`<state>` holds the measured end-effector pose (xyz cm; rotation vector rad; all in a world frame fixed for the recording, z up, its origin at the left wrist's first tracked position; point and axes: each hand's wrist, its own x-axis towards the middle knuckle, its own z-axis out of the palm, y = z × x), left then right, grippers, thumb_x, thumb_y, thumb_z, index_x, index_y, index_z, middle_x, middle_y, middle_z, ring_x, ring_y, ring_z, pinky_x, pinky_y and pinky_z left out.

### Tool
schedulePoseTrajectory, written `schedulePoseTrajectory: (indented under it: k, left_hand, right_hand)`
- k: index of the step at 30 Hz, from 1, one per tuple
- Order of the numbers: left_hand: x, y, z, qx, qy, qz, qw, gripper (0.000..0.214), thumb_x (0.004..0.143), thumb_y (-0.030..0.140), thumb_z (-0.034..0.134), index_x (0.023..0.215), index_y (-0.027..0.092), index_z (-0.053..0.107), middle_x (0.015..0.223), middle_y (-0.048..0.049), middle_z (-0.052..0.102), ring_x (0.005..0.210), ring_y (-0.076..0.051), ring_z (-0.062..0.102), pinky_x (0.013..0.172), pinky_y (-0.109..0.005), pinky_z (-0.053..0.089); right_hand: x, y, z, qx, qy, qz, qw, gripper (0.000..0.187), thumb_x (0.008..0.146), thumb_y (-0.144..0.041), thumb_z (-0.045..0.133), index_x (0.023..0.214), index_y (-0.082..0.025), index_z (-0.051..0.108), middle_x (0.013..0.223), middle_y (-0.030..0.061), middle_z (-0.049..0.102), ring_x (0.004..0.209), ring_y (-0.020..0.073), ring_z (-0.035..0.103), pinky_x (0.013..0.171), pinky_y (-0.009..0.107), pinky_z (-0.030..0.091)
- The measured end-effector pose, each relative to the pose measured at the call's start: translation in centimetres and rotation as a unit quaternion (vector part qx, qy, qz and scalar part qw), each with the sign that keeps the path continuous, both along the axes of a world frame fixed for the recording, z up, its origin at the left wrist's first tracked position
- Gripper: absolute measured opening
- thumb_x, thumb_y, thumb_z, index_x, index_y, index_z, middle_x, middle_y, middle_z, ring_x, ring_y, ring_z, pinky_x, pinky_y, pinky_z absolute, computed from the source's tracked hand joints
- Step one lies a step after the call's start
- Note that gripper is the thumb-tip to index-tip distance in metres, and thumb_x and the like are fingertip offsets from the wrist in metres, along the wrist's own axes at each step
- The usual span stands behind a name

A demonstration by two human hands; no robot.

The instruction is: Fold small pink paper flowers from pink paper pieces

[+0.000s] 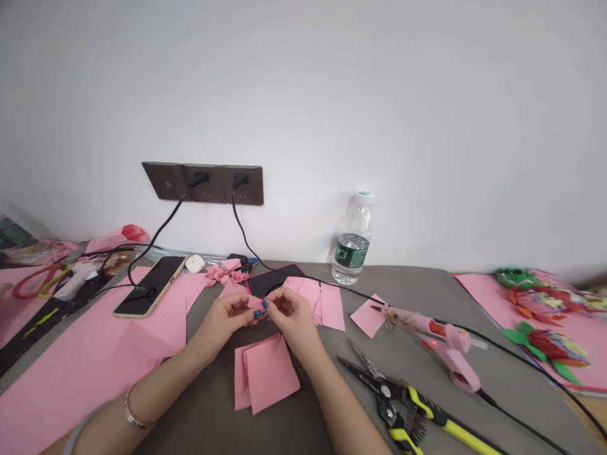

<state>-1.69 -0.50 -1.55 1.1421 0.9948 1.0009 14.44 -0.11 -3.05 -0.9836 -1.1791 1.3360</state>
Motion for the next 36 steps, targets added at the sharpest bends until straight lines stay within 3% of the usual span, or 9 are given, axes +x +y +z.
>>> schedulePoseTrajectory:
  k: [16,26,36]
  left_hand:
    - [0.07,-0.04,0.44,-0.032,-0.032,-0.008,0.999,0.03,0.063,0.034,0.085,0.081,0.014,0.072,0.077,-0.0055,0.075,0.073,-0.017,0.068,0.071,-0.028,0.054]
    - [0.1,-0.08,0.53,-0.049,-0.022,0.009,0.998,0.034,0.061,0.038,0.086,0.078,0.014,0.07,0.074,-0.0042,0.073,0.069,-0.015,0.067,0.068,-0.025,0.054]
    - [-0.02,-0.09,0.57,-0.063,0.003,-0.009,0.998,0.033,0.068,0.042,0.082,0.08,0.012,0.073,0.071,-0.0063,0.073,0.067,-0.015,0.069,0.063,-0.022,0.053]
  right_hand:
    - [0.01,-0.03,0.07,-0.003,0.016,0.005,1.0,0.032,0.068,-0.046,0.08,0.073,-0.019,0.063,0.064,-0.0016,0.062,0.058,0.0133,0.059,0.056,0.026,0.046]
    - [-0.1,-0.23,0.19,0.038,0.015,0.007,0.999,0.028,0.074,-0.043,0.076,0.081,-0.021,0.06,0.068,-0.0018,0.06,0.06,0.0137,0.057,0.058,0.027,0.047]
    - [0.07,-0.3,0.4,0.047,0.012,-0.013,0.999,0.03,0.074,-0.041,0.076,0.089,-0.022,0.06,0.068,-0.001,0.064,0.063,0.0153,0.06,0.061,0.028,0.048]
